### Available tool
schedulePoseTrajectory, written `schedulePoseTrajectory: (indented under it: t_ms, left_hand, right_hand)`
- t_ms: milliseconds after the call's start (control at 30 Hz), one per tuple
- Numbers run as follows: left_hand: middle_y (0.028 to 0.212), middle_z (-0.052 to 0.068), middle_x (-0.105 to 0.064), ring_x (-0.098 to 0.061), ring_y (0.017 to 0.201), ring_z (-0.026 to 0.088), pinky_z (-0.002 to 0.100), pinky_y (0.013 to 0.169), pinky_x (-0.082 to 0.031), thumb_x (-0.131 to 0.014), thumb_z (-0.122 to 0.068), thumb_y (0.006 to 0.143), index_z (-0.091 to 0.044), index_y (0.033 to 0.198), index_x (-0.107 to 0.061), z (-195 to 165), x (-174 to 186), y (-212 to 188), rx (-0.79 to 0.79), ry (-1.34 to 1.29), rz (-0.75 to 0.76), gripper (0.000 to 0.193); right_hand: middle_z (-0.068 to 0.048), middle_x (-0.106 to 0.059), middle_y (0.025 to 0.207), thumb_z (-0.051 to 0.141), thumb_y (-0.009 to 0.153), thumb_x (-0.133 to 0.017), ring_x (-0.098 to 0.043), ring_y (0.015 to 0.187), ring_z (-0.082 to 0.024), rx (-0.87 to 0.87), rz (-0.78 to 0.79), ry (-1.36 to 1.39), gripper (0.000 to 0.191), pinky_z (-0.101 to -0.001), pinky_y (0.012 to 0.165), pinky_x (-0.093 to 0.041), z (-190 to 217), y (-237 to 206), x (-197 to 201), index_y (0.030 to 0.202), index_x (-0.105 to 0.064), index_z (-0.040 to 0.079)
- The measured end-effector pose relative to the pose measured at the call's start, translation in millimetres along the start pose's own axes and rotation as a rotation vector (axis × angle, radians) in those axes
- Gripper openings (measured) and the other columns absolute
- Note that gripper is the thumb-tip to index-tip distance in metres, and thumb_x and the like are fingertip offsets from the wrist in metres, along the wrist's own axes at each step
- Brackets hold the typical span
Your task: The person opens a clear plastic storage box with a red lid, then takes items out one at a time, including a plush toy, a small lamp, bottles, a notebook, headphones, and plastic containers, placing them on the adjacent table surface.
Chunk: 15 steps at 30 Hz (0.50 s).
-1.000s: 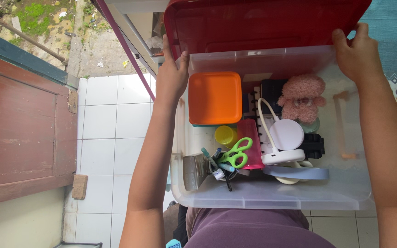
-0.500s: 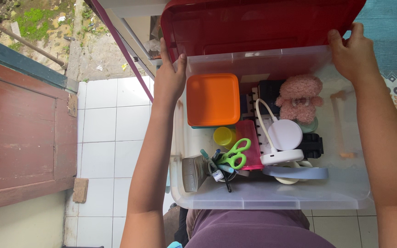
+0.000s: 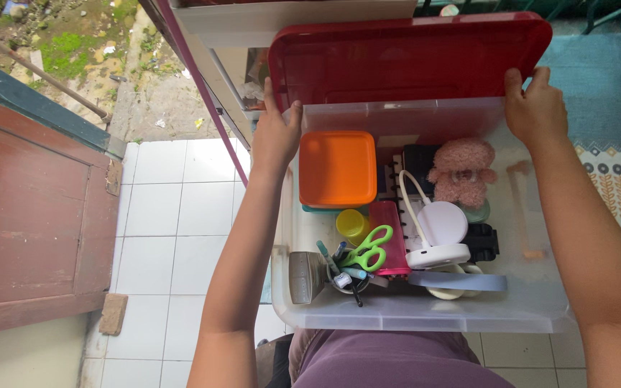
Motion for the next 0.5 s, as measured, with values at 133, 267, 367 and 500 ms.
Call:
schedulePoseTrajectory:
  t_ms: [133,267,367,500]
  left_hand:
    - [0.141,0.04,-0.04,-0.056,0.12,0.053,0.052,0.097,-0.052,-0.053,-0.051,0.102,-0.015,0.164,-0.016,-2.9,7.6,4.6,-0.064,0.029,-0.165,0.081]
    - [0.144,0.04,-0.032,-0.042,0.126,0.055,0.056,0.098,-0.047,-0.069,-0.036,0.093,-0.006,0.159,-0.026,-32.4,42.9,-14.7,-0.212,0.067,-0.434,0.084]
    - [0.145,0.03,-0.038,-0.043,0.129,0.048,0.056,0.099,-0.047,-0.074,-0.029,0.086,-0.007,0.15,-0.041,-74.3,68.0,-49.2,-0.348,0.039,-0.534,0.076]
    - [0.144,0.025,-0.04,-0.043,0.129,0.047,0.055,0.097,-0.049,-0.075,-0.029,0.084,-0.01,0.134,-0.06,-129.1,77.7,-90.6,-0.456,-0.036,-0.446,0.055]
  right_hand:
    - [-0.033,-0.047,0.135,0.036,0.117,-0.05,-0.055,0.119,-0.05,0.326,-0.36,0.021,0.053,-0.0534,0.097,-0.045,27.4,-9.7,36.7,0.147,-0.04,-0.007]
    - [-0.023,-0.043,0.137,0.025,0.118,-0.048,-0.052,0.121,-0.039,0.495,-0.486,0.108,0.044,-0.0479,0.104,-0.044,62.3,-23.9,69.7,0.152,-0.039,-0.002]
    - [-0.021,-0.047,0.129,0.017,0.118,-0.055,-0.055,0.109,-0.034,0.538,-0.403,0.262,0.033,-0.0451,0.104,-0.046,113.4,-45.1,89.1,0.143,-0.044,-0.001]
    - [-0.018,-0.057,0.123,0.012,0.114,-0.068,-0.06,0.112,-0.032,0.709,-0.24,0.288,0.024,-0.0442,0.103,-0.051,208.0,-97.7,101.7,0.129,-0.055,-0.002]
Point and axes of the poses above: each hand's wrist, its own y-axis towards the middle knuckle, its own x-axis out of the back of the hand, z = x × y, the point moved 10 cm from there along y, towards the middle knuckle
